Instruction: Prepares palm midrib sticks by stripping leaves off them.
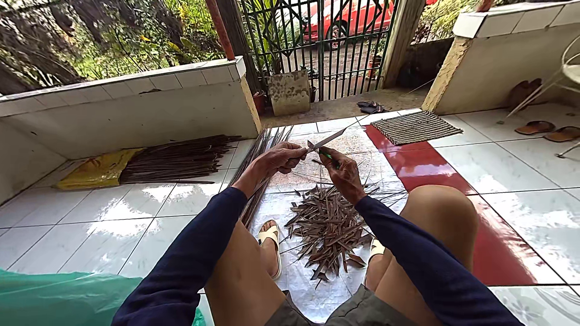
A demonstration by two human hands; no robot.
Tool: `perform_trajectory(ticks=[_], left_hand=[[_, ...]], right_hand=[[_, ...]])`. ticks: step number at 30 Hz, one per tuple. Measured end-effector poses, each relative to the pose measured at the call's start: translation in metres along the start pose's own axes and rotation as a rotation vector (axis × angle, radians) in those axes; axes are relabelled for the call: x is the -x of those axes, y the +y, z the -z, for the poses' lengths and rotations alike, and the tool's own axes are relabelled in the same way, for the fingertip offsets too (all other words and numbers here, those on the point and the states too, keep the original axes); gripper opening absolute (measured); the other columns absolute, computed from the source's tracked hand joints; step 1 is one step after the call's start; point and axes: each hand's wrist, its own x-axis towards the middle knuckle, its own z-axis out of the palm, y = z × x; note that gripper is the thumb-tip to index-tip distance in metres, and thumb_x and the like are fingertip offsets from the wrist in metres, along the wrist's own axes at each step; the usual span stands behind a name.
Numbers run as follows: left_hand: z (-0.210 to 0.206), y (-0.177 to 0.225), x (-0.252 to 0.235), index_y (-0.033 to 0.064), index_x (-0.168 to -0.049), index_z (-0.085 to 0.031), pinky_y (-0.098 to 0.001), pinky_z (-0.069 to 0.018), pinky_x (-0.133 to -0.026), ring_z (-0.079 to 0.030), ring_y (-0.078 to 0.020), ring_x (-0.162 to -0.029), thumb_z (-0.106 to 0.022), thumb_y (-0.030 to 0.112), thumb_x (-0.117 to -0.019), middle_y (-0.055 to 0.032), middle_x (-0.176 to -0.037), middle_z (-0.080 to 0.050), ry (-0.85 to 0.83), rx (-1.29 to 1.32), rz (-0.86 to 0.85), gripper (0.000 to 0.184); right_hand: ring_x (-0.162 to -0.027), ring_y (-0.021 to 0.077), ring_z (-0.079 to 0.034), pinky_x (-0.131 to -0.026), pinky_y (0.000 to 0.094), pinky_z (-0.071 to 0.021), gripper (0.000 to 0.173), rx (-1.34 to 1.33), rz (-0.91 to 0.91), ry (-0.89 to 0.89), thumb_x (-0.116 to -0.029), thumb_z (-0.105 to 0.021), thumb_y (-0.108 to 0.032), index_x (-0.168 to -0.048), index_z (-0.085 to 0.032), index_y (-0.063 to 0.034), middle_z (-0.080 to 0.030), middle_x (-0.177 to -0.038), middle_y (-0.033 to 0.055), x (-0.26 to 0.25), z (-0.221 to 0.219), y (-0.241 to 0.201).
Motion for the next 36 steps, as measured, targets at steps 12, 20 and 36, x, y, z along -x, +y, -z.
perform_trajectory(ticks=[12, 20, 36], left_hand=[[0.0, -0.002, -0.001, 0.0054, -0.098, -0.065, -0.019, -0.0278, -0.037, -0.033, -0.0047, -0.04, -0.052, 0.026, -0.109, 0.0041, -0.055, -0.038, 0.024, -0.07, -0.066, 0.027], [0.004, -0.004, 0.004, 0.0043, -0.097, -0.066, -0.0195, -0.028, -0.037, -0.033, -0.005, -0.04, -0.052, 0.025, -0.109, 0.0037, -0.054, -0.039, 0.037, -0.085, -0.068, 0.027], [0.003, -0.001, 0.007, 0.014, -0.08, -0.051, -0.0189, -0.0226, -0.038, -0.029, -0.0046, -0.041, -0.035, 0.036, -0.1125, 0.0061, -0.056, -0.034, -0.046, -0.011, 0.055, 0.042]], right_hand=[[-0.091, 0.0192, -0.07, -0.077, 0.0505, -0.056, 0.034, 0.123, -0.083, 0.088, -0.1055, -0.057, -0.04, -0.135, -0.069, -0.0276, -0.073, -0.113, 0.0016, 0.001, 0.004, -0.005], [-0.09, 0.021, -0.07, -0.08, 0.0527, -0.0538, 0.035, 0.136, -0.174, 0.221, -0.1049, -0.056, -0.045, -0.132, -0.072, -0.0275, -0.076, -0.107, 0.0022, -0.02, 0.022, 0.012], [-0.072, 0.0108, -0.063, -0.065, 0.0343, -0.054, 0.032, -0.127, 0.01, -0.038, -0.1054, -0.06, -0.032, -0.136, -0.067, -0.0276, -0.073, -0.103, 0.0, 0.001, 0.014, 0.005]])
